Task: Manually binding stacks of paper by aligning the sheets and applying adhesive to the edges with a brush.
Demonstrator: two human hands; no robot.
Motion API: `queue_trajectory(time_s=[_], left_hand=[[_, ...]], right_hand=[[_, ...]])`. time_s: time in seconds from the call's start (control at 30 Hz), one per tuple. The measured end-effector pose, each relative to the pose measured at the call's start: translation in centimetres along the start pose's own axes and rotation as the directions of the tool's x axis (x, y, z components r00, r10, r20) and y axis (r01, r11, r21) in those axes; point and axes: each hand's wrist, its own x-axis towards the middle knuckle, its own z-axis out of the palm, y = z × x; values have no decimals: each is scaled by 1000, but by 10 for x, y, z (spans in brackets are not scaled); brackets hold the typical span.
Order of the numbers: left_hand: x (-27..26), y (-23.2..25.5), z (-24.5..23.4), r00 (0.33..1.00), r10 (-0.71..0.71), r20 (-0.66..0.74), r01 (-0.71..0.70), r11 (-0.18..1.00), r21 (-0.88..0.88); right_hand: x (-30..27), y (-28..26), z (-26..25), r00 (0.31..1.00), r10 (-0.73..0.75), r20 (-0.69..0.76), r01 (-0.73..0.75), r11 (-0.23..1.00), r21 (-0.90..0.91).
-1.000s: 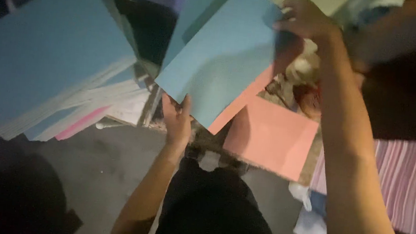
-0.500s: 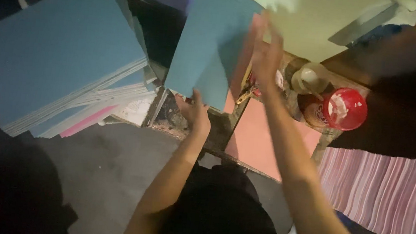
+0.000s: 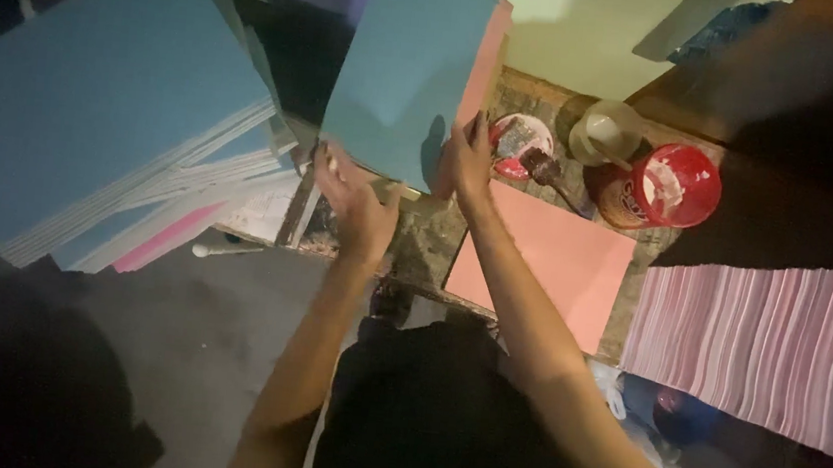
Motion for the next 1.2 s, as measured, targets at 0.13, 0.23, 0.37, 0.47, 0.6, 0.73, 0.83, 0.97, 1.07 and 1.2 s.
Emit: queue_trajectory(time_s=[0.13,0.23,0.37,0.47,0.6,0.73,0.83,0.97,1.07,1.2], left_hand=[[28,61,-66,975,172,139,-184,980,80],[58,42,-63,968,213,135,-250,888,387],[80,41,-75,926,185,329,-290,906,309],[76,57,-90,907,184,380,-272,943,192],[84,-1,-54,865,92,493,-352,811,467],[97,-5,-46,833,-52,550,-332,748,574],[111,-22,-36,847,-8,532,-298,822,486],[110,5,-58,825,-28,564,-258,870,420],[103,20,-70,836,-14,548,-236,893,384],[101,22,-74,866,56,497,-250,909,334]], right_hand=[[-3,-13,4,999,-8,-32,10,999,44],[13,6,-2,1000,2,-5,-1,992,125],[28,20,2,1000,-1,-17,5,974,227],[36,32,-4,999,11,-46,1,970,244],[49,70,-10,998,11,-68,9,958,286],[58,94,-3,978,-160,-138,210,787,580],[55,83,-1,983,-118,-138,176,796,579],[40,43,-7,997,7,-75,26,900,435],[36,22,-4,997,47,-64,-25,951,308],[49,27,-8,998,5,-56,9,971,238]])
